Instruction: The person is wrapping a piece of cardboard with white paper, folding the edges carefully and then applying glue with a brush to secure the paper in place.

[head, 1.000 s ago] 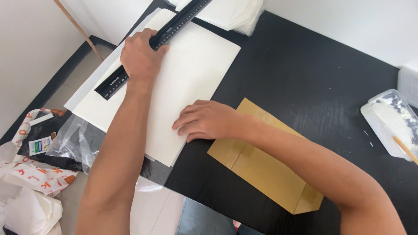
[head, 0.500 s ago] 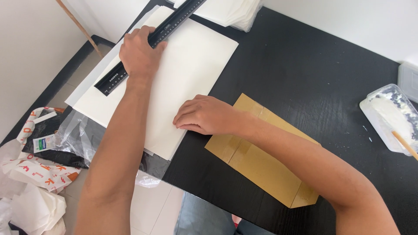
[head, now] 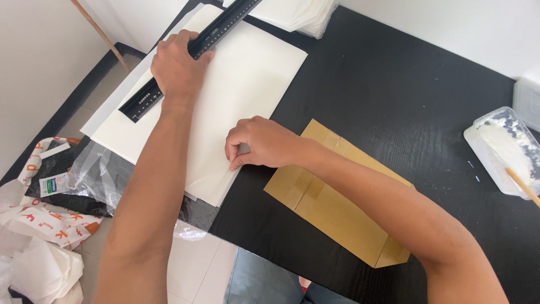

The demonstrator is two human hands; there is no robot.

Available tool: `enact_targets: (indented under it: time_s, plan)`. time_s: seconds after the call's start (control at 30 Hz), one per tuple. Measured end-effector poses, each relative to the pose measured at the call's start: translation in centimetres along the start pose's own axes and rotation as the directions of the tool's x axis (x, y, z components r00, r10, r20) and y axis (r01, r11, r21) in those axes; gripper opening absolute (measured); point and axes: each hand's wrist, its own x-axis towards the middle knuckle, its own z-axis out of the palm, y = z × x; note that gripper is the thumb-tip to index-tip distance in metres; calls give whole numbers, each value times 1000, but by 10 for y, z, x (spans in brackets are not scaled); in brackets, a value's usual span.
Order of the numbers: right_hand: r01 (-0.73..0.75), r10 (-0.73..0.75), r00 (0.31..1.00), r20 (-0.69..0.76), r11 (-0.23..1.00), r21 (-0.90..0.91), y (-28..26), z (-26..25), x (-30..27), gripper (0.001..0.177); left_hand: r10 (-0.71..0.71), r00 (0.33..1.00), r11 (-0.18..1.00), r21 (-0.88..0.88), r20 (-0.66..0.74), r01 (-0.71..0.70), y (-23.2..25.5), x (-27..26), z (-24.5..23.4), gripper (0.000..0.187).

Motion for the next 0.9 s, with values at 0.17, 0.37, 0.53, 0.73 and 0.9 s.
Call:
enact_targets:
  time_s: [0.17, 0.37, 0.53, 0.73, 0.9]
  plan:
    - [-105, 86, 989, 120, 982, 159, -1, -12, 13, 19, -1, 1000, 1000, 5, -13, 1, -3, 0, 3, 43]
    - [-246, 200, 951, 237, 952, 182, -7, -18, 23, 24, -14, 1000, 1000, -8, 6, 14, -3, 1, 2, 43]
    - [-236, 197, 955, 222, 958, 165, -1, -15, 25, 24, -17, 1000, 1000, -7, 7, 17, -2, 2, 1, 42]
    - [73, -76, 996, 38, 994, 77, -1, -2, 6, 14, -39, 998, 999, -20, 41, 40, 0, 1, -3, 41]
    - [253, -302, 941, -153, 928, -272, -8, 14, -16, 16, -9, 998, 1000, -9, 60, 9, 5, 2, -8, 41]
